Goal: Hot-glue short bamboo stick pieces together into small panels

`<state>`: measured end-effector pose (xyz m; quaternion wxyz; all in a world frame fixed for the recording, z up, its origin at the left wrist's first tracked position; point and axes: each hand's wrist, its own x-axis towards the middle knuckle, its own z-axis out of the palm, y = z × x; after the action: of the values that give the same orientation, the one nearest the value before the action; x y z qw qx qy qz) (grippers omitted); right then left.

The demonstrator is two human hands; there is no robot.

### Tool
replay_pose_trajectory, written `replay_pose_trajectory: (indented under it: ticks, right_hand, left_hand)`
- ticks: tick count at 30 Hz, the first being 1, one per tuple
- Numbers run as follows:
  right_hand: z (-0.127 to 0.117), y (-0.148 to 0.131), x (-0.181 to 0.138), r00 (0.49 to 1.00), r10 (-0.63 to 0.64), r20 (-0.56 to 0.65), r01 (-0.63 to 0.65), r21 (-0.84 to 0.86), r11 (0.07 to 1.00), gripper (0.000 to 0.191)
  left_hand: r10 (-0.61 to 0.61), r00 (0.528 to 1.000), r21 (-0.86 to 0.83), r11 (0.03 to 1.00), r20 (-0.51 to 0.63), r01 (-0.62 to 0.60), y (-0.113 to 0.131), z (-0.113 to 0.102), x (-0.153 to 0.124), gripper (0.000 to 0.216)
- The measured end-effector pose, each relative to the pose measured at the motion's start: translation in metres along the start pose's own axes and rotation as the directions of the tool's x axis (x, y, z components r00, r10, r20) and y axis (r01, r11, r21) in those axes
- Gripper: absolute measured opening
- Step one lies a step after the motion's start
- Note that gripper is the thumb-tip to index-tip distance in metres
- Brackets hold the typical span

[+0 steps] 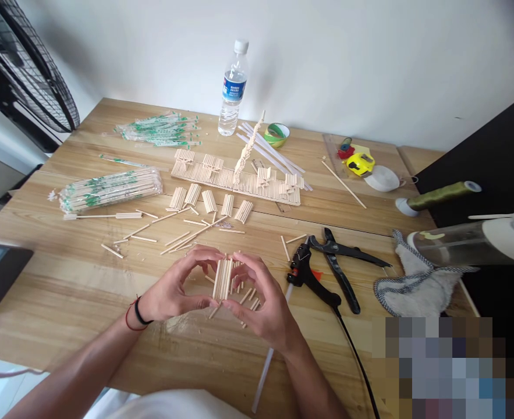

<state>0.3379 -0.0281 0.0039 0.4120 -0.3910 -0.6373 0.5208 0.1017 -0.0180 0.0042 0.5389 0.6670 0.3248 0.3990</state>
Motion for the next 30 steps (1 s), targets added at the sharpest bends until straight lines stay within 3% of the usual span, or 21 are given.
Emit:
replay_pose_trajectory:
  ticks: [30]
  right_hand:
    - [0.0042,-0.0043,0.0035,1.000,0.005,-0.003,-0.005,-0.044,0.999,0.064]
  left_hand:
    - [-0.049,0.998,-0.101,0.994,-0.034,0.046,-0.0013,0.0051,0.0000,0.064]
